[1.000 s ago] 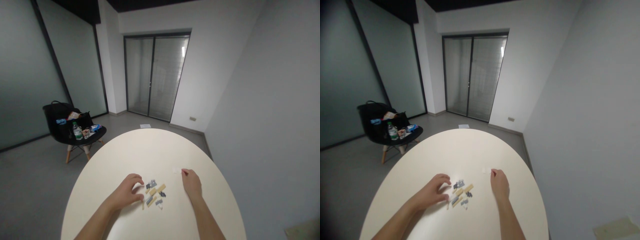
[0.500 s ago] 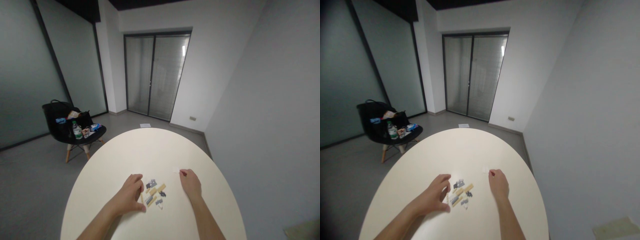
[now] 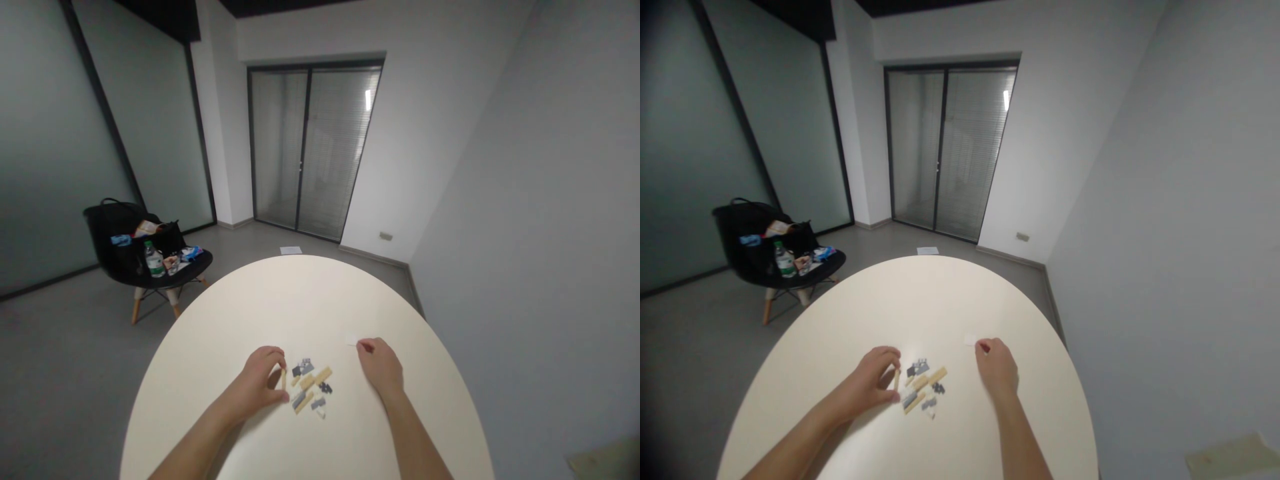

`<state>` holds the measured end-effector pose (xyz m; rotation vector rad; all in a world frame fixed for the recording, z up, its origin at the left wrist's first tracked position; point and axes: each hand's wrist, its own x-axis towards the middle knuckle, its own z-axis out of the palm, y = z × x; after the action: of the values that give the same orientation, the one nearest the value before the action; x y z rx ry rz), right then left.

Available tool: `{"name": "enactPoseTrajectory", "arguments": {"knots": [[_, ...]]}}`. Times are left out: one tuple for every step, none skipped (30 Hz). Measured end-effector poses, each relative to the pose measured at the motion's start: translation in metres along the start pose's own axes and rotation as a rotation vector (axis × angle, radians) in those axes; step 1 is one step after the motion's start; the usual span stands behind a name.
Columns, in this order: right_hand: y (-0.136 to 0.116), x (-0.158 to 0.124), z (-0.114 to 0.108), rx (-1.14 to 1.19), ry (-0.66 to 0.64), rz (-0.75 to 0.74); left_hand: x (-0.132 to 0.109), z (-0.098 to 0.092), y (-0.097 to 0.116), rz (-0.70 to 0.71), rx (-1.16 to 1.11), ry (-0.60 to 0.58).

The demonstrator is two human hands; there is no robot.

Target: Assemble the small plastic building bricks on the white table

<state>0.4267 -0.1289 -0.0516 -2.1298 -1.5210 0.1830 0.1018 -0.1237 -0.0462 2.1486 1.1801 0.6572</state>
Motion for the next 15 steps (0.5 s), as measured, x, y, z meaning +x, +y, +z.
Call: {"name": "enactPoseTrajectory", "arguments": {"knots": [[0.0, 0.0001, 0.0001, -0.002, 0.0, 0.003, 0.0007, 0.0001, -0.0003, -0.007, 0.002, 0.009], [0.0, 0.0003, 0.0003, -0.003, 0.0, 0.008, 0.0013, 0.0002, -0.0003, -0.019, 0.0, 0.02], [0.0, 0.0003, 0.0005, -0.003, -0.001, 0.012, 0.0019, 0.0004, -0.0002, -0.032, -0.006, 0.036], [0.0, 0.0003, 0.0008, -0.002, 0.0, 0.015, 0.0024, 0.0005, 0.0, -0.042, -0.016, 0.056], [0.0002, 0.0003, 0.0011, 0.002, 0.0, 0.015, 0.0029, 0.0007, 0.0003, -0.049, -0.034, 0.077], [0.0005, 0.0003, 0.0015, 0.005, 0.002, 0.012, 0.0034, 0.001, 0.0005, -0.054, -0.062, 0.089], [0.0012, 0.0003, 0.0019, 0.01, 0.006, 0.007, 0.0038, 0.0012, 0.0005, -0.059, -0.099, 0.09], [0.002, 0.0002, 0.0023, 0.015, 0.011, 0.001, 0.0042, 0.0015, 0.0004, -0.067, -0.147, 0.086], [0.0031, 0.0003, 0.0027, 0.021, 0.017, -0.005, 0.0046, 0.0018, 0.0001, -0.075, -0.204, 0.083], [0.0042, 0.0004, 0.0032, 0.028, 0.023, -0.012, 0.005, 0.0021, -0.0004, -0.08, -0.265, 0.084], [0.0051, 0.0004, 0.0036, 0.037, 0.031, -0.02, 0.0055, 0.0025, -0.001, -0.083, -0.326, 0.097], [0.0053, 0.0004, 0.0039, 0.051, 0.041, -0.032, 0.0061, 0.0029, -0.0015, -0.086, -0.383, 0.124], [0.0046, 0.0001, 0.0041, 0.073, 0.053, -0.048, 0.0069, 0.0034, -0.0019, -0.094, -0.436, 0.164], [0.0027, -0.0006, 0.0041, 0.103, 0.065, -0.07, 0.0079, 0.004, -0.0018, -0.109, -0.487, 0.205], [-0.0009, -0.002, 0.004, 0.141, 0.079, -0.1, 0.0091, 0.0047, -0.0012, -0.129, -0.54, 0.244]]}}
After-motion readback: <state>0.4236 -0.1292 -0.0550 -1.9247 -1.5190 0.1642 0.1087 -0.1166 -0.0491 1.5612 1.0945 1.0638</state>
